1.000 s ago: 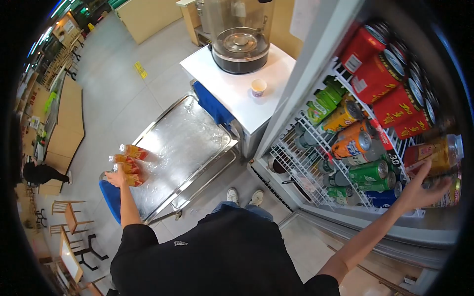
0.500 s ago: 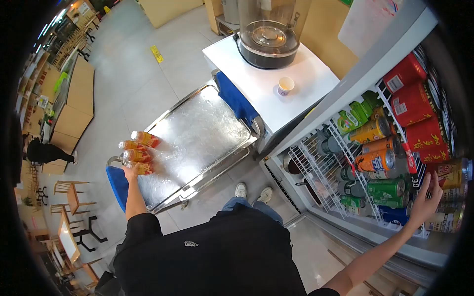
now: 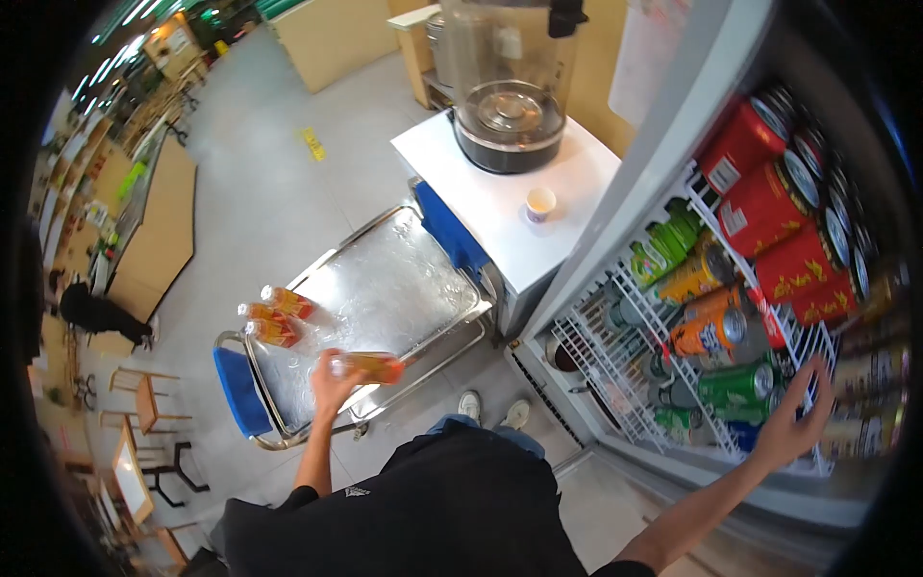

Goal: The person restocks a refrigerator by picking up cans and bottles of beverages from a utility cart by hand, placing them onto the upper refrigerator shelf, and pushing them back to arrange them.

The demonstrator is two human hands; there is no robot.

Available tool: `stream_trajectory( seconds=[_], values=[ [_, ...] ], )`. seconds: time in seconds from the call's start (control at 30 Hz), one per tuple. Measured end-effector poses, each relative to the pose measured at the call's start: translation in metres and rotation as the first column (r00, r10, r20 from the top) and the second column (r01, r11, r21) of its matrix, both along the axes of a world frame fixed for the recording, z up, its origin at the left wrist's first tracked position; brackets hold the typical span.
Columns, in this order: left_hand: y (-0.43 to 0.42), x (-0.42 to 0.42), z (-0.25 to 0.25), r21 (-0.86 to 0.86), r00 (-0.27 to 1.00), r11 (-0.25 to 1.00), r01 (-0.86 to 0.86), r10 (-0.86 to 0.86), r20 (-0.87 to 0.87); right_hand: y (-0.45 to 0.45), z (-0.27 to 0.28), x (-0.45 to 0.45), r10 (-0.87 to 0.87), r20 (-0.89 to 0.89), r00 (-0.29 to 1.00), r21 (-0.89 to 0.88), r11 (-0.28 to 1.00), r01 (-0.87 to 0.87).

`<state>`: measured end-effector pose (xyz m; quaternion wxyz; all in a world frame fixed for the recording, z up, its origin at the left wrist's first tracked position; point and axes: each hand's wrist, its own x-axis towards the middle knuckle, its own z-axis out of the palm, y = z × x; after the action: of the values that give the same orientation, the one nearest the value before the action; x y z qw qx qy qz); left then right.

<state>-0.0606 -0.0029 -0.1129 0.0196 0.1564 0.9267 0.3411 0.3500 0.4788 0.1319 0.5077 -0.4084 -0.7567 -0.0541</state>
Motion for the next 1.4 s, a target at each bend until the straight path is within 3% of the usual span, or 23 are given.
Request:
stream_trajectory(
  seconds=[0.07, 0.1, 0.17, 0.2, 0.27, 0.37, 0.47, 0.5, 0.53, 0.63, 0.67, 0.73, 0.77, 0.83, 0.87, 0.9, 1.0, 1.1, 1.17, 1.2, 1.23, 1.3, 1.4],
  values=[
    [0.057, 0.030, 0.024, 0.155, 0.952, 0.944, 0.291, -0.302, 0.053, -0.042, -0.030, -0.018, 0.320, -0.052, 0.946, -0.124, 0.938, -0.324],
    [0.083, 0.042, 0.024, 0.229, 0.897, 0.878, 0.420, -0.440, 0.041, -0.063, -0.039, -0.035, 0.511, -0.056, 0.858, -0.285, 0.815, -0.504],
    [0.137, 0.073, 0.063, 0.262, 0.738, 0.710, 0.654, -0.674, -0.015, -0.101, -0.043, -0.072, 0.763, -0.001, 0.646, -0.657, 0.487, -0.576],
    [0.160, 0.089, 0.085, 0.299, 0.661, 0.623, 0.723, -0.750, -0.034, -0.111, -0.045, -0.087, 0.838, 0.033, 0.544, -0.724, 0.395, -0.565],
    [0.192, 0.116, 0.121, 0.369, 0.515, 0.455, 0.811, -0.854, -0.079, -0.127, -0.077, -0.095, 0.864, 0.021, 0.504, -0.738, 0.353, -0.575],
    [0.229, 0.145, 0.150, 0.435, 0.324, 0.214, 0.875, -0.926, -0.195, -0.136, -0.084, -0.080, 0.771, -0.249, 0.586, -0.819, 0.156, -0.552],
    [0.249, 0.153, 0.169, 0.655, 0.199, -0.018, 0.755, -0.946, -0.255, -0.134, -0.067, -0.050, 0.768, -0.105, 0.632, -0.630, 0.441, -0.640],
    [0.256, 0.160, 0.169, 0.734, 0.136, -0.104, 0.671, -0.956, -0.260, -0.127, -0.057, -0.040, 0.759, -0.113, 0.641, -0.479, 0.524, -0.705],
    [0.263, 0.165, 0.170, 0.799, 0.081, -0.173, 0.576, -0.960, -0.267, -0.119, -0.054, -0.017, 0.703, -0.137, 0.697, -0.467, 0.575, -0.672],
    [0.272, 0.159, 0.169, 0.663, -0.052, -0.162, 0.731, -0.982, -0.183, -0.110, -0.004, 0.000, 0.512, -0.508, 0.693, -0.106, 0.762, -0.639],
    [0.274, 0.158, 0.170, 0.603, -0.092, -0.155, 0.783, -0.987, -0.134, -0.103, 0.016, -0.005, 0.452, -0.656, 0.605, 0.073, 0.835, -0.545],
    [0.276, 0.163, 0.170, 0.535, -0.117, -0.145, 0.832, -0.989, -0.086, -0.067, 0.039, 0.002, 0.348, -0.728, 0.590, 0.220, 0.934, -0.280],
    [0.274, 0.165, 0.167, 0.493, -0.139, -0.154, 0.856, -0.988, -0.069, -0.049, 0.056, 0.015, 0.294, -0.640, 0.710, 0.232, 0.955, -0.187],
    [0.271, 0.167, 0.164, 0.471, -0.186, -0.162, 0.867, -0.983, 0.005, -0.033, 0.081, 0.018, 0.142, -0.558, 0.818, -0.004, 0.985, -0.173],
    [0.269, 0.166, 0.163, 0.490, -0.214, -0.157, 0.858, -0.975, 0.063, -0.019, 0.082, 0.011, 0.072, -0.593, 0.802, 0.004, 0.996, -0.086],
    [0.268, 0.164, 0.163, 0.506, -0.245, -0.154, 0.849, -0.963, 0.117, -0.016, 0.085, 0.002, 0.119, -0.605, 0.787, 0.016, 0.990, -0.137],
    [0.263, 0.158, 0.158, 0.547, -0.293, -0.166, 0.820, -0.944, 0.153, 0.012, 0.071, 0.007, -0.129, -0.349, 0.928, -0.095, 0.990, 0.102],
    [0.252, 0.136, 0.160, 0.798, -0.436, -0.200, 0.569, -0.896, 0.086, 0.040, 0.057, 0.008, -0.109, -0.348, 0.931, -0.123, 0.990, 0.070],
    [0.220, 0.128, 0.185, 0.931, -0.448, -0.201, 0.303, -0.893, -0.047, 0.050, 0.054, 0.009, -0.052, -0.473, 0.880, -0.137, 0.990, -0.015],
    [0.220, 0.124, 0.195, 0.909, -0.560, -0.416, 0.004, -0.754, -0.343, 0.050, 0.054, 0.010, -0.028, -0.531, 0.847, -0.142, 0.988, -0.057],
    [0.221, 0.121, 0.208, 0.787, -0.624, -0.519, -0.335, -0.504, -0.598, 0.046, 0.054, 0.011, -0.075, -0.477, 0.875, -0.143, 0.990, 0.006],
    [0.198, 0.112, 0.210, 0.589, -0.644, -0.364, -0.722, 0.040, -0.764, 0.043, 0.050, 0.005, -0.074, -0.384, 0.920, 0.007, 0.997, 0.083],
    [0.173, 0.097, 0.253, 0.460, -0.708, -0.737, -0.495, 0.036, -0.705, 0.037, 0.038, 0.007, -0.237, -0.269, 0.933, 0.217, 0.929, 0.299]
  ],
)
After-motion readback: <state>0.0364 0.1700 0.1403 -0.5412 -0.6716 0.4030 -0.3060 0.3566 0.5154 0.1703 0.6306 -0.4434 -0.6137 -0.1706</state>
